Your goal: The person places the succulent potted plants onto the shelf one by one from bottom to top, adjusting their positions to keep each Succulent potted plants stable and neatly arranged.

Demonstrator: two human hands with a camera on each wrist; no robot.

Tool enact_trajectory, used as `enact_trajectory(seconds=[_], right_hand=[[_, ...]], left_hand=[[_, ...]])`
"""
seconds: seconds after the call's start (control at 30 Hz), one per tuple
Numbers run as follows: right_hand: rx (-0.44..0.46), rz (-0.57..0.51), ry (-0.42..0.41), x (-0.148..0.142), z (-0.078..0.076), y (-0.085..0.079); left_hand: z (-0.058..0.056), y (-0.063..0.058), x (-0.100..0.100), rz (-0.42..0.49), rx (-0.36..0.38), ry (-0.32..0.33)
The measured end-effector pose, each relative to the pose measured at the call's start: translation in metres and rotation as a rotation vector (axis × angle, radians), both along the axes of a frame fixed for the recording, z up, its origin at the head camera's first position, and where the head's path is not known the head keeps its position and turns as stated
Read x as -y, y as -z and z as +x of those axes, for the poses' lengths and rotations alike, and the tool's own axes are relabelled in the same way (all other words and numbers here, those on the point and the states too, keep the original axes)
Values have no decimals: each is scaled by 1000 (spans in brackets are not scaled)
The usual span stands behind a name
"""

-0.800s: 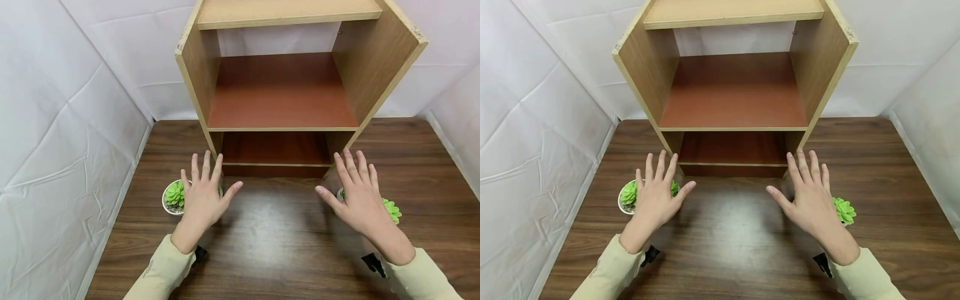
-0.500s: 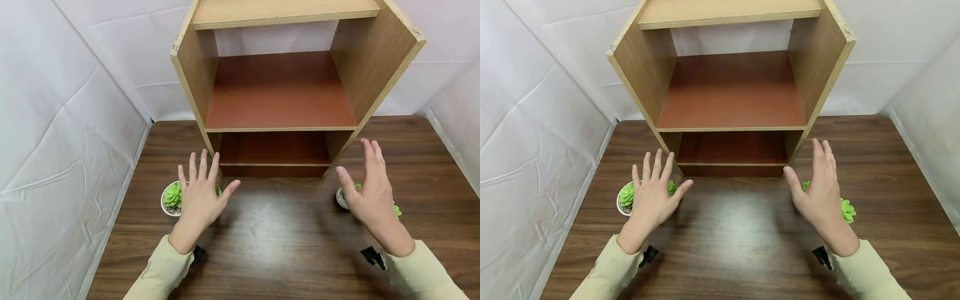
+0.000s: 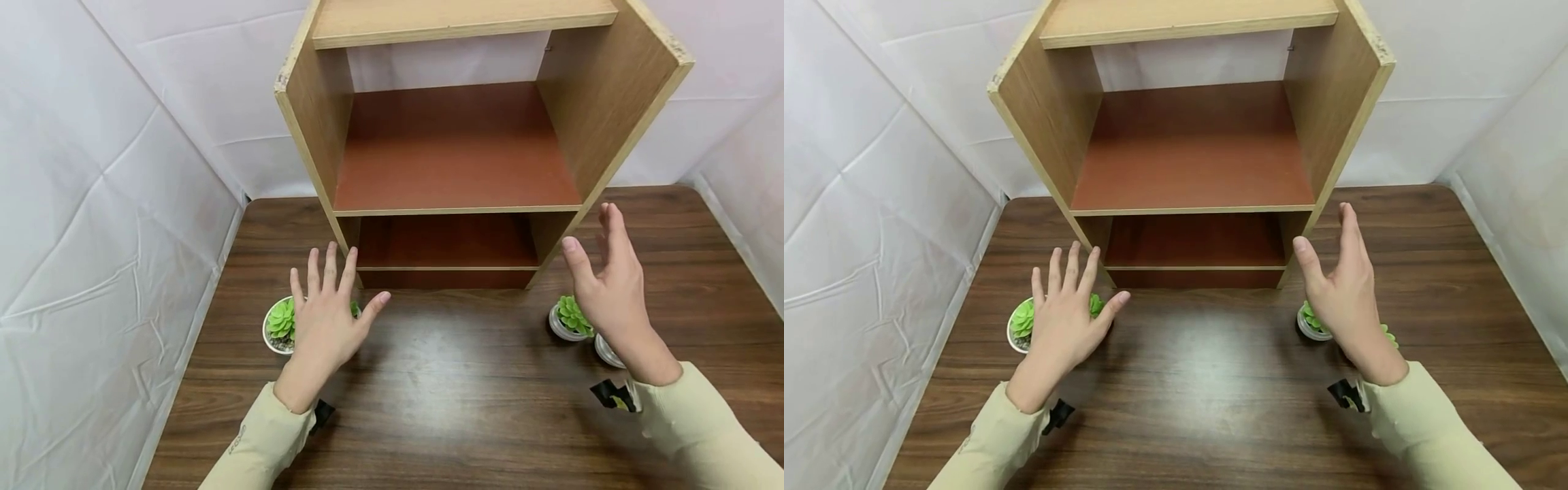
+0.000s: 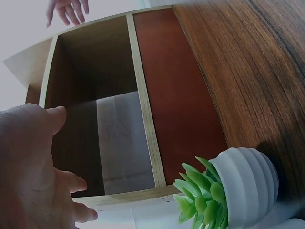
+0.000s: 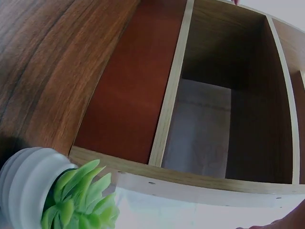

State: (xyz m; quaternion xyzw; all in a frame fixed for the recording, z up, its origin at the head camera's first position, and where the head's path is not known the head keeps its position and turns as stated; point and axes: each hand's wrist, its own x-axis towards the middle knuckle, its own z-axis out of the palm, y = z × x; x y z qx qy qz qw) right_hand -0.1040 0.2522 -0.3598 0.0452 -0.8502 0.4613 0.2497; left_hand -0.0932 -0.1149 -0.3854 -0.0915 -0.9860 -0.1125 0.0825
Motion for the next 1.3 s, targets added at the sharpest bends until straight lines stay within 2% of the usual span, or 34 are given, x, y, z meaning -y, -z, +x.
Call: enact_trajectory(seconds=[0.27,0.63,0.77,1.0,1.3], right_hand=[[2,-219,-50,5,-12,-5],[-68,-310,-112,13,-29,-22],[-73,-331,-82,15,-37,-24],[-40,-294,59,17,-50,-25],[45,-254,133,22,-58,-32]], left_hand=[[-1,2,3,10,0,6],[-1,5,6,10,9,8],[-2,6,5,15,1,11],[-2,6,5,21,0,13],[-4,6,6,39,-7,14]])
